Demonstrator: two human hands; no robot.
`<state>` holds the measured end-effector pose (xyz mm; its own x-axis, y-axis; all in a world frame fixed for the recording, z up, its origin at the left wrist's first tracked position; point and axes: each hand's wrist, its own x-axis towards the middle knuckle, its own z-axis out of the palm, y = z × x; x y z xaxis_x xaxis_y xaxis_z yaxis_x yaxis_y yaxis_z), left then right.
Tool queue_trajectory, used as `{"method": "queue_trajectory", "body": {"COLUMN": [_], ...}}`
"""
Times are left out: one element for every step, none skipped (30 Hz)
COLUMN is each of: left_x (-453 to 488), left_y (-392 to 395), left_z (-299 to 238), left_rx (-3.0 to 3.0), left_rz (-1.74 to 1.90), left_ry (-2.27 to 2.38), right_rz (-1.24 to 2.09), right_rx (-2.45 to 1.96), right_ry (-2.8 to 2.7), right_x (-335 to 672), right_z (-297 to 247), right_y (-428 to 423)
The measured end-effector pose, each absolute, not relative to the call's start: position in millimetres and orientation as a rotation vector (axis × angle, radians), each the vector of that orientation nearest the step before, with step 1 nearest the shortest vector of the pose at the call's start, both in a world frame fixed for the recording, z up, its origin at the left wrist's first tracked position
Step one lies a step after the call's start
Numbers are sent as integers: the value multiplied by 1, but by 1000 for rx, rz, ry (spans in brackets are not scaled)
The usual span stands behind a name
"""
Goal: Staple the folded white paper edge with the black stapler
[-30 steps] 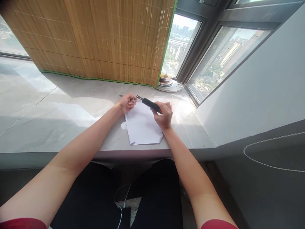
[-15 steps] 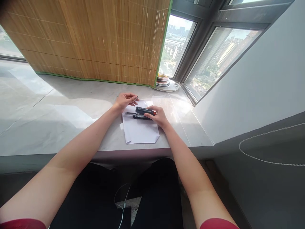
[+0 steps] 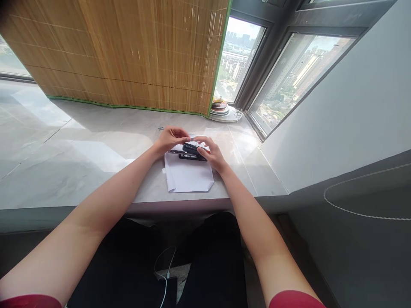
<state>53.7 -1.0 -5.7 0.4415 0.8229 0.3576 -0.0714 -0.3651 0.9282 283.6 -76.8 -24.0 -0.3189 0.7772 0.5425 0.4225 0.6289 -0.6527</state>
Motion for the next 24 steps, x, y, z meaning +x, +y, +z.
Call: {"method": "queue_trajectory", "body": {"left_x": [54,55,56,55,54,51,46,40,32,25,17,10,4,1,-2,-3,-4,-4,-4,-4,-5,-5,-5,-5], "left_y": [-2,-2,-2,-1,1,4,9,14,21,27,33,38,43,47,50,53,55,57,59,61,62,62,62,61], "left_z": [-5,-5,-5,-5,-5,-6,-7,-9,-12,-15,-19,-24,-28,-33,-37,-41,-45,-47,-49,-51,-51,-52,-51,-50], "left_rx": [1679,1684,1688,1688,1683,1675,1665,1656,1649,1645,1648,1654,1673,1702,1736,1770,1800,1827,1847,1861,1870,1873,1865,1845], "left_rz": [1100,1100,1095,1090,1091,1111,1162,1242,1340,1446,1513,1530,1500,1438,1365,1299,1250,1217,1197,1188,1184,1187,1197,1216], "left_ry": [654,647,641,637,643,667,721,809,929,1082,1242,1396,1526,1630,1704,1746,1766,1771,1770,1767,1764,1760,1756,1747], "right_rz": [497,496,495,492,486,477,463,443,420,398,380,367,358,347,334,318,299,283,278,280,279,267,245,211], "right_rx": [-953,-965,-978,-991,-1006,-1026,-1060,-1109,-1169,-1232,-1288,-1334,-1371,-1405,-1439,-1475,-1512,-1548,-1580,-1611,-1638,-1661,-1682,-1699], "right_ry": [-1954,-1960,-1967,-1970,-1964,-1945,-1906,-1845,-1765,-1675,-1588,-1513,-1450,-1394,-1341,-1291,-1246,-1213,-1198,-1198,-1205,-1211,-1213,-1197], "right_x": [283,283,282,282,283,284,286,288,292,296,301,305,309,313,317,320,323,325,326,328,329,330,332,334], "right_z": [-24,-23,-23,-22,-22,-22,-23,-24,-26,-29,-32,-35,-38,-41,-44,-47,-49,-51,-52,-52,-52,-51,-50,-49], "right_y": [-77,-78,-78,-78,-78,-77,-75,-72,-69,-65,-60,-56,-52,-49,-46,-45,-45,-45,-47,-48,-50,-51,-53,-54]}}
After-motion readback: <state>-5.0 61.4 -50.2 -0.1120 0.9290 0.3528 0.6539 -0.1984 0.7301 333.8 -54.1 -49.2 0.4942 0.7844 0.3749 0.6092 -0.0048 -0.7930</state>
